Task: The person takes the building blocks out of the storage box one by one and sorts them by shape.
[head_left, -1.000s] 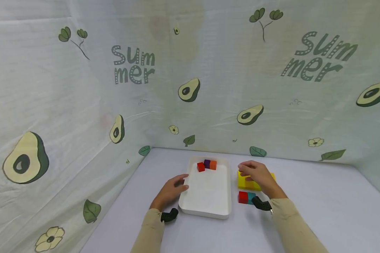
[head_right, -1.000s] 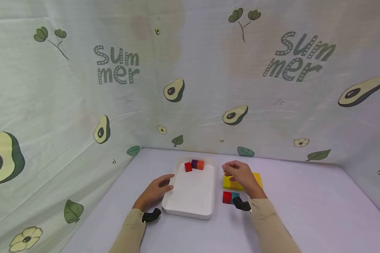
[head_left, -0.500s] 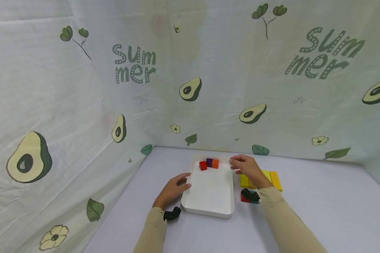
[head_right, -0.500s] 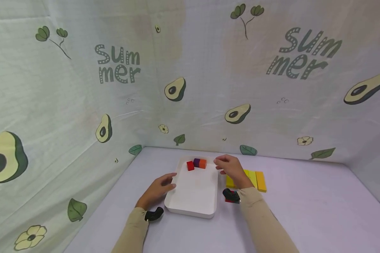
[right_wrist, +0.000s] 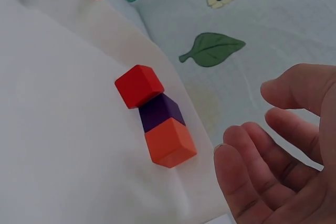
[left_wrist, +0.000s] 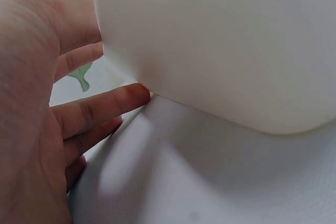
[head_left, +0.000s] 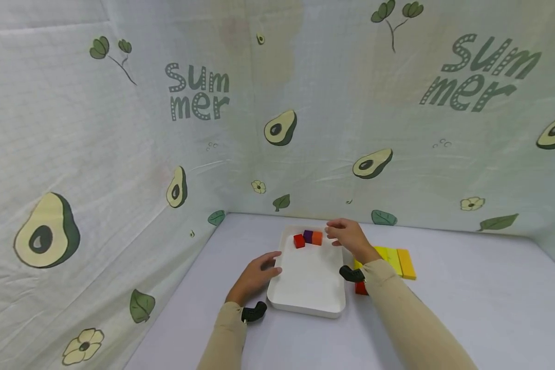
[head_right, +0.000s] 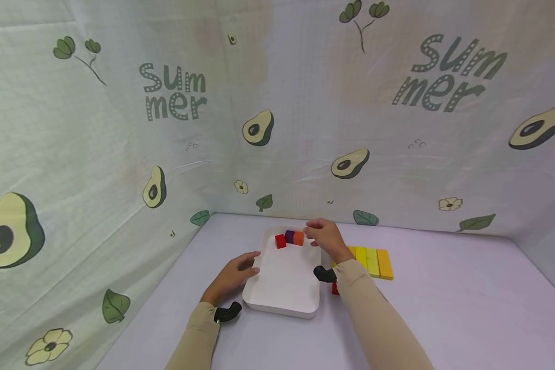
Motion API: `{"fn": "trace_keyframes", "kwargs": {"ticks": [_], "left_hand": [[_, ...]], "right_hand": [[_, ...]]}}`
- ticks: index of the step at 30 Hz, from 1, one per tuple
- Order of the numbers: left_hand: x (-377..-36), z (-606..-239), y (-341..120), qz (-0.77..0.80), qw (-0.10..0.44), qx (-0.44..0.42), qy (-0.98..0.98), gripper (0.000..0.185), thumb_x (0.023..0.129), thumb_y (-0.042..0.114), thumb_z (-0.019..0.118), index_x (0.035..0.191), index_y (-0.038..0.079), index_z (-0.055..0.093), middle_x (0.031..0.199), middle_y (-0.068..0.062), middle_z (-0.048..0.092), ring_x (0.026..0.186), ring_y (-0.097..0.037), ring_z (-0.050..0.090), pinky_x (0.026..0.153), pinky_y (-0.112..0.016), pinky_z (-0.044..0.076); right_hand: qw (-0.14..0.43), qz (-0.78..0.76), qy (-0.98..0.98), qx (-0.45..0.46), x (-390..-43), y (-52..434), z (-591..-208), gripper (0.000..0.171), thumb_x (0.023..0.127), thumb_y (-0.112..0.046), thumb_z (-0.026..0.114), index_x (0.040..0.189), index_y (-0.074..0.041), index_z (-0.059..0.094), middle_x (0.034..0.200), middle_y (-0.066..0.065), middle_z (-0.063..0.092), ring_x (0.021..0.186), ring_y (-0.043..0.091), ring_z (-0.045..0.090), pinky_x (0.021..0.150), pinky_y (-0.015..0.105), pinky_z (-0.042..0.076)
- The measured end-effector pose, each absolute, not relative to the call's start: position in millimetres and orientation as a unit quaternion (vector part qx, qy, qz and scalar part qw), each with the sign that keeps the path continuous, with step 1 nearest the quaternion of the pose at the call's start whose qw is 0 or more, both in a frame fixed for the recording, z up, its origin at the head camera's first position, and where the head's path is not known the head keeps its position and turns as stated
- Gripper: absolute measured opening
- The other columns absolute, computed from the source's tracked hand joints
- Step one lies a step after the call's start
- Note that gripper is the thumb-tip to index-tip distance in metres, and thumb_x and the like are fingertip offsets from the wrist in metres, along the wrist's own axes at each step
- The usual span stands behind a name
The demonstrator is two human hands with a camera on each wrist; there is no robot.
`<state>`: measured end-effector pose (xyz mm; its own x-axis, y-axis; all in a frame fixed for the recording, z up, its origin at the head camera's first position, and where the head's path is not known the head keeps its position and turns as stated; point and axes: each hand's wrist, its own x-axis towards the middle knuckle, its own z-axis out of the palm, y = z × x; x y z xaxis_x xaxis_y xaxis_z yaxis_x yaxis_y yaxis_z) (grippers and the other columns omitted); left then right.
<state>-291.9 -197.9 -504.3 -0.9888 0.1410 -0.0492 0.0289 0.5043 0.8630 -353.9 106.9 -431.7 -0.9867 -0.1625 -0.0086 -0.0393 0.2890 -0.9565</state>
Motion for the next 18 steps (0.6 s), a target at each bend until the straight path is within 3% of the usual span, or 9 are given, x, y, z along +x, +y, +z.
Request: {"fn": "trace_keyframes", "kwargs": {"ticks": [12, 18], "left_hand": [[-291.7, -501.4, -196.9, 0.502, 0.062, 0.044, 0.862, 0.051, 0.089, 0.051, 0.071, 0.138, 0.043, 0.058, 0.141, -0.004, 0.056, 0.138, -0.033, 0.041, 0.111, -0.067, 0.028], [-290.2, -501.5, -196.7, 0.497, 0.059, 0.046, 0.865, 0.050, 0.091, 0.048, 0.070, 0.139, 0.040, 0.058, 0.141, -0.006, 0.056, 0.137, -0.034, 0.042, 0.110, -0.068, 0.029]], "right_hand": [[0.045, -0.565, 0.820, -0.078, -372.2, 93.0, -438.1, 0.039, 0.099, -0.018, 0.062, 0.133, 0.000, 0.058, 0.125, 0.017, 0.061, 0.112, 0.038, 0.060, 0.090, 0.039, 0.057], [0.057, -0.515, 0.853, -0.070, -371.7, 83.8, -442.9, 0.039, 0.099, -0.019, 0.063, 0.133, -0.001, 0.058, 0.122, 0.015, 0.062, 0.101, 0.032, 0.063, 0.095, 0.045, 0.053]]}}
